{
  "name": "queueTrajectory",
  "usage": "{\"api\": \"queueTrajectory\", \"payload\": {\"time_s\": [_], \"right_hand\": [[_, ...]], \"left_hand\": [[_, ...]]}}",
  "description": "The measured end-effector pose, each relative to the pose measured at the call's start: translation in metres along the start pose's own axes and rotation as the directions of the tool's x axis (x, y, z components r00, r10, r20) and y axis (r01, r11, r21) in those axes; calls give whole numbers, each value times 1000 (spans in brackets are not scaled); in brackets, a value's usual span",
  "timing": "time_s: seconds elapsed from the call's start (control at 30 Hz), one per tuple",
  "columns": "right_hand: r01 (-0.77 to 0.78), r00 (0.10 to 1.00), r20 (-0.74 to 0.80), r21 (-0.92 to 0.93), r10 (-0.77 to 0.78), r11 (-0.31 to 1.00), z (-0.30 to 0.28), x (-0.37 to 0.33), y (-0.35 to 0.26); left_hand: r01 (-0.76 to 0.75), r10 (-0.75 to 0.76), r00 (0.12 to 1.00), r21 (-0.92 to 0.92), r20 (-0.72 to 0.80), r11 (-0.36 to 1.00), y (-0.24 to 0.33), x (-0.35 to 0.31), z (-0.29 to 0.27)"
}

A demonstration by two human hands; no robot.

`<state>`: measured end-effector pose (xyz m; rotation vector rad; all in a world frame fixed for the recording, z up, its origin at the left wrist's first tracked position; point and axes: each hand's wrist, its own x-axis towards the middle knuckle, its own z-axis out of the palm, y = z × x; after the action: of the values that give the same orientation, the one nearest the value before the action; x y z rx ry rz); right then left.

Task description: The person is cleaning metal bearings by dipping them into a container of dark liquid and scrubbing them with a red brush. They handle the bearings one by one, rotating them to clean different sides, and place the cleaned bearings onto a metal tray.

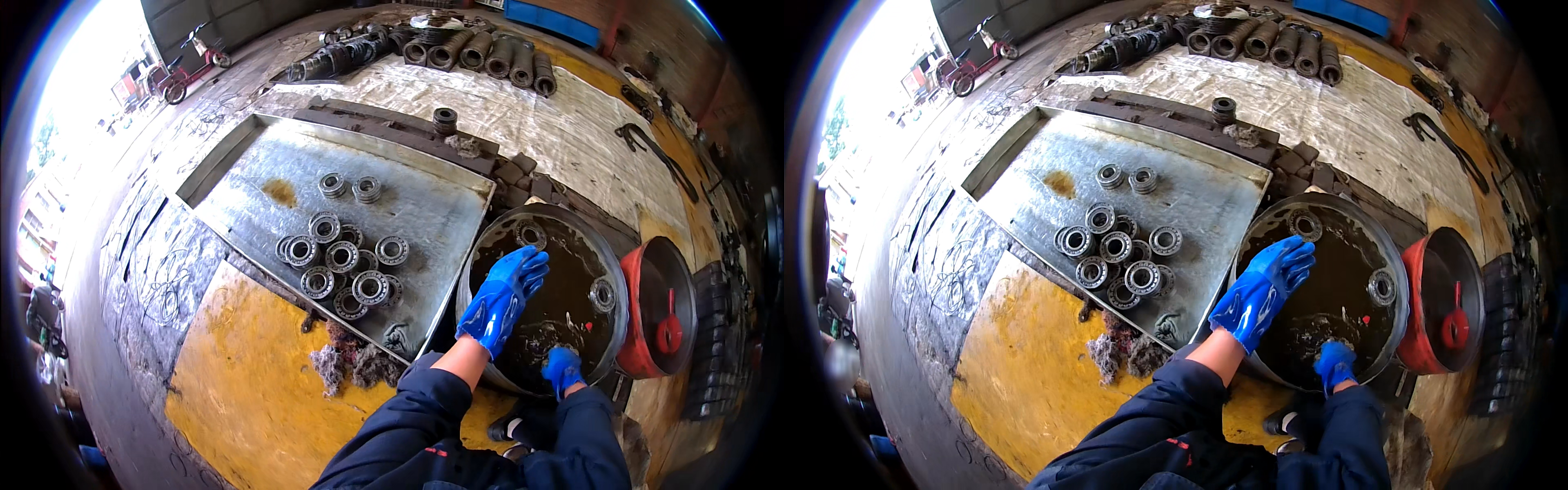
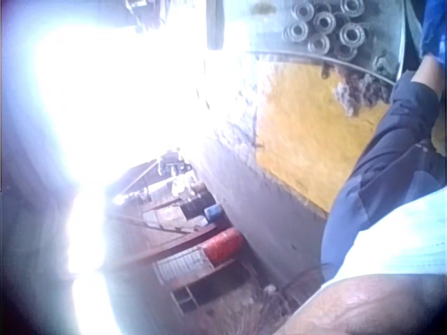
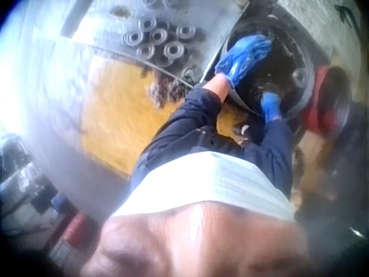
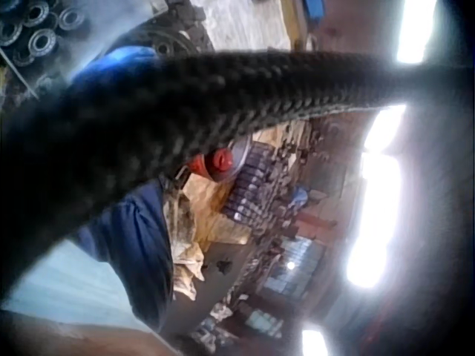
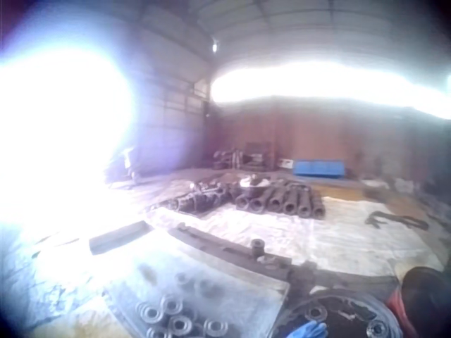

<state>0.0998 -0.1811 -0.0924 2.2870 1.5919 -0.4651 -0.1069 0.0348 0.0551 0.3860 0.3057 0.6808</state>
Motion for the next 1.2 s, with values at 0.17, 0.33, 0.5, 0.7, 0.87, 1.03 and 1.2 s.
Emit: {"api": "queueTrajectory", "payload": {"time_s": [0.17, 0.33, 0.5, 0.7, 0.87, 1.03, 1.2], "right_hand": [[-28, 995, -88, 167, 43, 986, 41, -6, 39], [251, 960, 229, -432, -163, 866, 5, 2, 21], [-157, 988, 27, 228, 155, 961, 13, -9, 23], [-114, 990, 82, 25, 112, 993, 12, 10, -4], [59, 994, 101, -269, -33, 961, 40, 14, 42], [-307, 949, 56, 379, 309, 873, 38, -4, 40], [67, 993, 106, -145, -52, 987, 7, 9, 9]], "left_hand": [[55, -56, 997, 19, 48, 998, -4, 14, 14], [130, -133, 989, 47, 62, 990, -10, 27, 23], [87, -89, 996, 57, 31, 995, 2, 13, 16], [98, -94, 994, 48, -61, 994, 11, 7, 6], [99, -102, 994, 53, 46, 994, -6, 13, 34], [89, -91, 995, 55, 37, 994, -1, 12, 20], [94, -95, 995, 56, 20, 994, 1, 15, 12]]}}
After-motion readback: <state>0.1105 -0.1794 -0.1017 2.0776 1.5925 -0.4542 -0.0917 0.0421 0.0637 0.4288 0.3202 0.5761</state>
